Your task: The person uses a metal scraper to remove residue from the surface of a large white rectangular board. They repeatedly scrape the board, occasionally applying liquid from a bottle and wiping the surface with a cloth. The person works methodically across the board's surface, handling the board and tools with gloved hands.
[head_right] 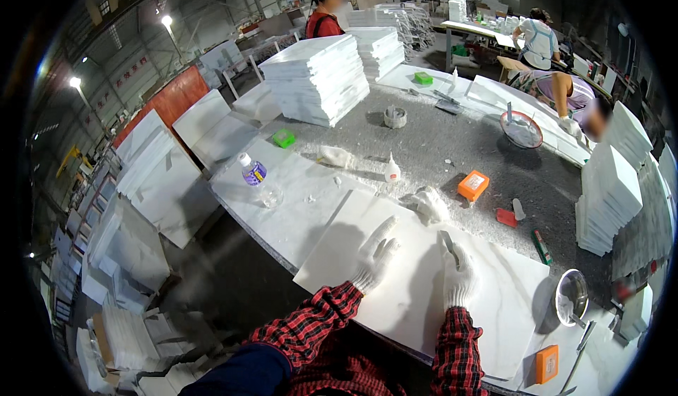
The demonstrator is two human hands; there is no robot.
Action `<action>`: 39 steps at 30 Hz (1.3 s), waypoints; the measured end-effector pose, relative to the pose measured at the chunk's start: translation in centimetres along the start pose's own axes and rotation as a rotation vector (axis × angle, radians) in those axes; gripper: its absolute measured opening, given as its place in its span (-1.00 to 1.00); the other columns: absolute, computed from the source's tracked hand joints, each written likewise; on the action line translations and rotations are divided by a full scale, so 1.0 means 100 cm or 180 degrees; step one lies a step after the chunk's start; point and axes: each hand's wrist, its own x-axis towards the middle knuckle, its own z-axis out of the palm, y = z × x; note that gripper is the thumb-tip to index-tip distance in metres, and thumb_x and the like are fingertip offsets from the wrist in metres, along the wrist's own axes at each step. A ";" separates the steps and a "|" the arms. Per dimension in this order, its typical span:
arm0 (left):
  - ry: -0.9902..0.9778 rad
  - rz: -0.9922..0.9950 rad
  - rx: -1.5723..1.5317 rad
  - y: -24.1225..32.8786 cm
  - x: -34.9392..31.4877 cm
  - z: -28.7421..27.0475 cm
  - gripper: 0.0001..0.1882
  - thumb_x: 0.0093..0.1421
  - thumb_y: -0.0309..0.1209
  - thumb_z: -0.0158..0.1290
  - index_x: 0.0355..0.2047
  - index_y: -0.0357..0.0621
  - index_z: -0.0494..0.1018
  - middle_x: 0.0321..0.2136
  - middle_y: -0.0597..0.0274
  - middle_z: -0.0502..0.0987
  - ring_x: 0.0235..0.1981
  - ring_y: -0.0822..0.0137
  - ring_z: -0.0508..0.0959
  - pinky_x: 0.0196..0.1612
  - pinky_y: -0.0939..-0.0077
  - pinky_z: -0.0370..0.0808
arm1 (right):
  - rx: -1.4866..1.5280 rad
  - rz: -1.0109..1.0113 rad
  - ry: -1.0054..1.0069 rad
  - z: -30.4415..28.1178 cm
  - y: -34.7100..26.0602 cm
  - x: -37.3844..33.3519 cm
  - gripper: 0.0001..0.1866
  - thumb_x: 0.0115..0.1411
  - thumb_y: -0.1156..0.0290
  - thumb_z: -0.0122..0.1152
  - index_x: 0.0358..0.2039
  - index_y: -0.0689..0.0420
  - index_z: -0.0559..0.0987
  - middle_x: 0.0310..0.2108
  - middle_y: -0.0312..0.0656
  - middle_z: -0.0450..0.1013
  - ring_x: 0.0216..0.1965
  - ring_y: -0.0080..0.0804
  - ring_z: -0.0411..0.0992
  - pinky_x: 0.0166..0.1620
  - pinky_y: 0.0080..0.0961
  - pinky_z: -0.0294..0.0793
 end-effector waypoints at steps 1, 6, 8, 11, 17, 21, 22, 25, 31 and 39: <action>0.0052 -0.0010 0.0016 -0.002 -0.004 0.000 -0.42 0.41 -0.42 0.11 0.41 -0.17 0.30 0.38 0.09 0.37 0.37 0.30 0.34 0.34 0.37 0.36 | -0.0020 -0.0001 0.0008 0.000 0.001 0.001 -0.66 0.22 0.24 0.35 0.00 0.02 0.72 -0.10 -0.13 0.67 -0.06 -0.23 0.63 0.07 -0.37 0.53; 0.0032 0.0504 0.0872 -0.026 -0.014 0.000 -0.44 0.41 -0.38 0.13 0.39 -0.17 0.32 0.36 0.08 0.39 0.35 0.27 0.38 0.34 0.38 0.36 | -0.0075 -0.0112 0.0059 0.001 0.003 0.000 -0.64 0.21 0.22 0.34 0.00 0.00 0.72 -0.12 -0.12 0.67 -0.07 -0.22 0.63 0.05 -0.37 0.54; -0.0001 0.0305 0.0544 -0.021 -0.012 0.005 -0.44 0.42 -0.36 0.13 0.38 -0.17 0.33 0.35 0.05 0.39 0.34 0.26 0.40 0.33 0.38 0.38 | 0.0021 -0.0023 0.0081 0.001 0.002 -0.002 -0.64 0.20 0.21 0.35 0.00 0.00 0.72 -0.13 -0.11 0.67 -0.08 -0.21 0.63 0.04 -0.37 0.54; -0.0015 -0.0020 0.0100 0.006 -0.014 0.007 -0.45 0.43 -0.38 0.11 0.38 -0.17 0.33 0.35 0.06 0.39 0.35 0.27 0.38 0.35 0.38 0.36 | -0.0084 -0.0095 0.0121 0.000 0.006 0.001 -0.64 0.20 0.21 0.35 0.00 -0.02 0.72 -0.14 -0.11 0.67 -0.08 -0.20 0.63 0.03 -0.36 0.54; 0.0368 -0.0319 -0.1016 -0.005 -0.020 -0.010 -0.48 0.47 -0.37 0.06 0.38 -0.25 0.31 0.36 0.08 0.38 0.38 0.27 0.34 0.42 0.36 0.27 | -0.0069 -0.0180 0.0099 0.004 0.005 -0.004 -0.64 0.19 0.19 0.35 0.00 -0.05 0.72 -0.13 -0.10 0.66 -0.09 -0.19 0.63 0.03 -0.36 0.55; 0.0647 -0.0929 -0.1893 0.014 -0.026 -0.007 -0.37 0.48 -0.19 0.02 0.43 -0.25 0.21 0.42 0.04 0.29 0.43 0.17 0.27 0.44 0.22 0.25 | 0.0199 -0.0307 0.0257 0.011 0.030 0.000 -0.64 0.24 0.29 0.35 0.03 0.09 0.70 -0.10 -0.11 0.68 -0.13 -0.32 0.63 -0.02 -0.42 0.54; 0.0758 -0.1159 -0.2364 0.028 -0.026 -0.001 -0.32 0.48 -0.12 0.01 0.45 -0.25 0.17 0.43 0.03 0.26 0.45 0.14 0.25 0.44 0.18 0.26 | 0.0586 -0.0414 0.0347 0.020 0.052 0.006 -0.64 0.26 0.32 0.34 0.04 0.14 0.69 -0.09 -0.13 0.68 -0.17 -0.38 0.62 -0.06 -0.45 0.55; 0.1014 -0.1419 -0.2965 0.036 -0.031 -0.006 -0.32 0.48 -0.05 -0.03 0.46 -0.17 0.16 0.45 0.07 0.22 0.43 0.15 0.26 0.43 0.19 0.26 | 0.1757 -0.0179 0.0107 0.024 0.024 -0.020 -0.64 0.32 0.44 0.30 0.11 0.26 0.65 -0.14 -0.25 0.65 -0.33 -0.64 0.50 -0.26 -0.64 0.50; -0.0785 -0.0396 -0.4580 -0.027 -0.043 -0.008 -0.41 0.50 0.04 -0.11 0.35 -0.08 0.30 0.21 0.11 0.41 0.28 0.21 0.38 0.35 0.24 0.34 | 0.1833 -0.0451 -0.1128 0.048 -0.086 -0.115 -0.61 0.32 0.51 0.26 0.15 0.29 0.62 0.10 -0.10 0.60 0.16 -0.40 0.47 0.24 -0.47 0.42; 0.0209 -0.2099 -0.3270 0.067 -0.122 -0.034 -0.30 0.50 -0.05 -0.06 0.47 -0.21 0.10 0.36 -0.02 0.28 0.36 0.07 0.32 0.45 0.14 0.23 | 0.2520 0.0593 -0.0453 0.035 -0.060 -0.086 -0.59 0.33 0.46 0.31 0.16 0.32 0.60 -0.29 -0.25 0.60 -0.43 -0.65 0.44 -0.35 -0.69 0.44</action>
